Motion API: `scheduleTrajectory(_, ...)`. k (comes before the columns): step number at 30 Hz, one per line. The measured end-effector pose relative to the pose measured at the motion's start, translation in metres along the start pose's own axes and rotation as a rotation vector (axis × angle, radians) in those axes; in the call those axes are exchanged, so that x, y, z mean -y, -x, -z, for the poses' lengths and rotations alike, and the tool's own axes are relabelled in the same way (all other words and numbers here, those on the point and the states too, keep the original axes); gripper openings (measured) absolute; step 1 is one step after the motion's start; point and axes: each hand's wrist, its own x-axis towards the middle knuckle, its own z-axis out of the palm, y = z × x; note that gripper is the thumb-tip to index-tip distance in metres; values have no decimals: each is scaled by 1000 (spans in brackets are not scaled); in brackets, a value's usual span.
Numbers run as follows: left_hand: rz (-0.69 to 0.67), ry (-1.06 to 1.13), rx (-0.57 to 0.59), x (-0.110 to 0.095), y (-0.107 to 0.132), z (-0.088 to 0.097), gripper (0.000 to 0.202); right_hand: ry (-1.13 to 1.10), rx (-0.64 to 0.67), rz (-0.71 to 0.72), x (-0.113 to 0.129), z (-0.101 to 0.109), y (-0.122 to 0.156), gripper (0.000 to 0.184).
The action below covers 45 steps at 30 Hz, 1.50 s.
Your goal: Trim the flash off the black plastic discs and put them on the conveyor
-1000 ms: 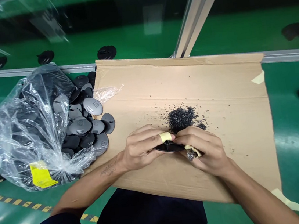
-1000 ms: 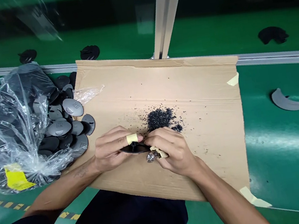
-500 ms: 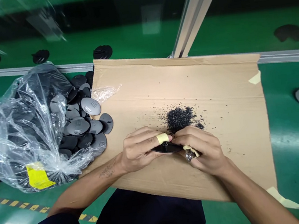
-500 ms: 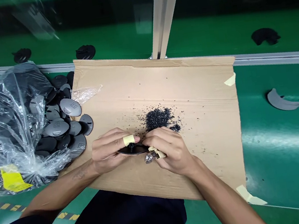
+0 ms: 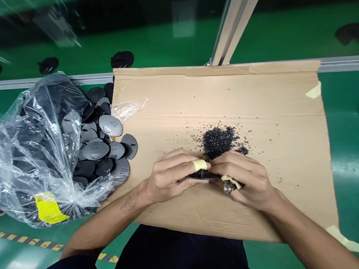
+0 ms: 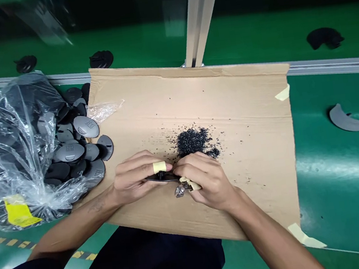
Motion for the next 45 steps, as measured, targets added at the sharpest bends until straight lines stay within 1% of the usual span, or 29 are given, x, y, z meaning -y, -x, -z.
scheduleTrajectory(3, 45, 13, 16, 1, -1, -1, 26, 31, -37, -21, 1, -1, 2, 18)
scheduleTrajectory(6, 83, 33, 33, 0, 0, -2, 27, 44, -42, -51, 0, 2, 2, 19)
scheduleTrajectory(9, 107, 5, -10, -1, 0, -1, 31, 54, -51, -58, -3, 7, 1, 18)
scheduleTrajectory(12, 123, -38, -38, -1, -1, 1, 24, 152, -104, -78, -7, 10, -1, 19)
scheduleTrajectory(14, 122, -41, -24, 0, -1, 1, 21, 262, -79, -98, -9, 11, -1, 16)
scheduleTrajectory(16, 117, -29, -3, 1, 1, 0, 22, 354, -10, -109, -9, 9, 1, 13)
scheduleTrajectory(18, 109, -17, 8, 1, 2, -1, 23, 407, 39, -106, -9, 8, 2, 12)
scheduleTrajectory(20, 103, -5, 9, 1, 3, -2, 24, 431, 57, -101, -8, 6, 3, 11)
scheduleTrajectory(25, 104, -12, 20, 1, 3, -2, 22, 450, 57, -107, -8, 7, 4, 11)
scheduleTrajectory(31, 77, -23, 19, 1, 4, -2, 20, 525, 76, -96, -8, 7, 5, 16)
scheduleTrajectory(36, 105, -11, 17, 1, 4, -4, 19, 612, 86, -94, -5, 7, 4, 12)
scheduleTrajectory(40, 111, 19, 14, 0, 3, -4, 19, 668, 65, -78, -3, 6, 3, 10)
scheduleTrajectory(45, 106, 11, 18, -1, 2, -4, 19, 669, 73, -76, -2, 6, 3, 16)
